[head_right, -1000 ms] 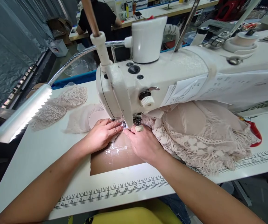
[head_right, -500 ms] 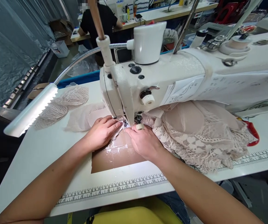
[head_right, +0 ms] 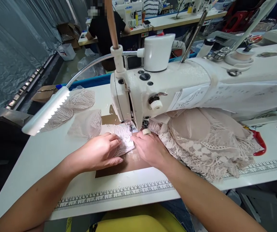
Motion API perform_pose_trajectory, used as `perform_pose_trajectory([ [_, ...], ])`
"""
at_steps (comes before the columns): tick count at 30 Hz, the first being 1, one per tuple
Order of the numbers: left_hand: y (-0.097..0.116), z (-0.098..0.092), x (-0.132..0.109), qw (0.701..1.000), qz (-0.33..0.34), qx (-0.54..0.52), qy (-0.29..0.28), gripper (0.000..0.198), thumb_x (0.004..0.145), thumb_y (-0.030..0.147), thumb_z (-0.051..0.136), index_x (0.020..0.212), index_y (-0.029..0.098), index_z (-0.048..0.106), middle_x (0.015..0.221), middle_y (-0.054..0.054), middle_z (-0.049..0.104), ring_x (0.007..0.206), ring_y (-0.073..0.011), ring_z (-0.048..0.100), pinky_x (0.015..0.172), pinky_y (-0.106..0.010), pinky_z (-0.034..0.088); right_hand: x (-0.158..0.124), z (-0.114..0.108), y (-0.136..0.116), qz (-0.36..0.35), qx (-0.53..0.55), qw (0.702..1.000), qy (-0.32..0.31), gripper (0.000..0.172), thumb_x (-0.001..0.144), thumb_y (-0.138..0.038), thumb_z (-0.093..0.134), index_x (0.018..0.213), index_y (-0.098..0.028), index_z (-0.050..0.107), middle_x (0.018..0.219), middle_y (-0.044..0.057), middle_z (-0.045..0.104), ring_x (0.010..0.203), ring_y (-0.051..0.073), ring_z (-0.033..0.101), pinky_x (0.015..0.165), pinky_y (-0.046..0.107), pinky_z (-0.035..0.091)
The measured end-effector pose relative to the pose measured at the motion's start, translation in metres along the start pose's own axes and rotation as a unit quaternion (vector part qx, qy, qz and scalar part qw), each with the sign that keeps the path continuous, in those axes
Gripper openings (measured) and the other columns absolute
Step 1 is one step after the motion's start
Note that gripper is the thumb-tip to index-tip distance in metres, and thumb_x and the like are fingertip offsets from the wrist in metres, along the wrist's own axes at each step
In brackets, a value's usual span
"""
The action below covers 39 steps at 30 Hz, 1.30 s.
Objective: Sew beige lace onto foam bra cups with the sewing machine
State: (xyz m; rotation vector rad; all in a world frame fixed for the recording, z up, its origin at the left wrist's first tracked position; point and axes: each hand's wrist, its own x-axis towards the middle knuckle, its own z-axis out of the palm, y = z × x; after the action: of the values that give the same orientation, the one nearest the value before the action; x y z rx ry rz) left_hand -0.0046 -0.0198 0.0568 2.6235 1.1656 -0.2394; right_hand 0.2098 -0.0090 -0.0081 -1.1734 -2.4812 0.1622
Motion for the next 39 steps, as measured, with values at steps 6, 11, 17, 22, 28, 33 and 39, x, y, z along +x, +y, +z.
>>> perform_pose_trajectory([
  [6, 0.005, 0.021, 0.001, 0.998, 0.038, 0.007, 0.045, 0.023, 0.077, 0.006, 0.048, 0.094, 0.013, 0.060, 0.096, -0.012, 0.059, 0.085, -0.0228, 0.055, 0.069, -0.032, 0.048, -0.001, 0.001, 0.001, -0.017, 0.016, 1.000, -0.014, 0.032, 0.085, -0.008, 0.043, 0.099, -0.020, 0.070, 0.078, 0.004, 0.060, 0.075, 0.015, 0.053, 0.067, 0.026, 0.039],
  [11, -0.016, 0.024, 0.010, 0.978, 0.011, -0.202, 0.058, 0.020, 0.089, 0.017, 0.042, 0.082, 0.014, 0.060, 0.073, -0.004, 0.059, 0.066, -0.0145, 0.054, 0.059, -0.024, 0.043, -0.002, 0.003, 0.000, -0.006, 0.036, 0.999, 0.000, 0.032, 0.085, -0.007, 0.043, 0.105, -0.016, 0.067, 0.092, 0.006, 0.067, 0.084, 0.018, 0.060, 0.075, 0.029, 0.046],
  [17, -0.050, 0.030, 0.017, 0.863, -0.057, -0.500, 0.050, 0.036, 0.089, 0.044, 0.047, 0.067, 0.016, 0.048, 0.057, 0.005, 0.041, 0.047, -0.0056, 0.033, 0.044, -0.018, 0.026, -0.005, 0.002, -0.004, 0.006, 0.020, 0.999, 0.040, 0.035, 0.088, -0.030, 0.055, 0.119, -0.014, 0.058, 0.102, 0.008, 0.067, 0.087, 0.021, 0.063, 0.077, 0.034, 0.051],
  [22, -0.057, 0.042, 0.021, 0.806, -0.064, -0.585, 0.064, 0.033, 0.085, 0.044, 0.052, 0.070, 0.015, 0.051, 0.058, 0.004, 0.042, 0.049, -0.0058, 0.034, 0.045, -0.018, 0.027, -0.006, 0.003, -0.015, -0.039, -0.041, 0.996, 0.070, 0.044, 0.086, -0.040, 0.058, 0.119, -0.011, 0.057, 0.101, 0.011, 0.066, 0.089, 0.023, 0.062, 0.079, 0.034, 0.051],
  [28, -0.059, 0.044, 0.022, 0.783, -0.053, -0.617, 0.064, 0.032, 0.083, 0.043, 0.055, 0.072, 0.014, 0.054, 0.061, 0.002, 0.048, 0.051, -0.0069, 0.041, 0.048, -0.019, 0.032, 0.009, 0.005, -0.035, -0.048, -0.094, 0.994, 0.016, 0.045, 0.086, -0.047, 0.055, 0.111, -0.011, 0.061, 0.092, 0.011, 0.065, 0.078, 0.023, 0.061, 0.066, 0.033, 0.047],
  [33, -0.058, 0.045, 0.022, 0.792, -0.050, -0.605, 0.062, 0.031, 0.082, 0.043, 0.055, 0.071, 0.014, 0.053, 0.059, 0.003, 0.047, 0.048, -0.0067, 0.039, 0.045, -0.020, 0.029, 0.027, 0.015, -0.034, -0.021, -0.026, 0.999, 0.035, 0.026, 0.093, -0.023, 0.042, 0.094, -0.015, 0.066, 0.087, 0.007, 0.066, 0.073, 0.017, 0.060, 0.068, 0.028, 0.045],
  [39, -0.050, 0.038, 0.014, 0.828, -0.030, -0.557, 0.050, 0.026, 0.082, 0.039, 0.056, 0.072, 0.015, 0.056, 0.056, 0.005, 0.044, 0.047, -0.0063, 0.035, 0.046, -0.020, 0.027, 0.015, 0.004, -0.031, -0.039, 0.034, 0.998, 0.028, 0.027, 0.091, -0.019, 0.037, 0.078, -0.016, 0.060, 0.083, 0.008, 0.064, 0.080, 0.019, 0.056, 0.074, 0.033, 0.046],
])
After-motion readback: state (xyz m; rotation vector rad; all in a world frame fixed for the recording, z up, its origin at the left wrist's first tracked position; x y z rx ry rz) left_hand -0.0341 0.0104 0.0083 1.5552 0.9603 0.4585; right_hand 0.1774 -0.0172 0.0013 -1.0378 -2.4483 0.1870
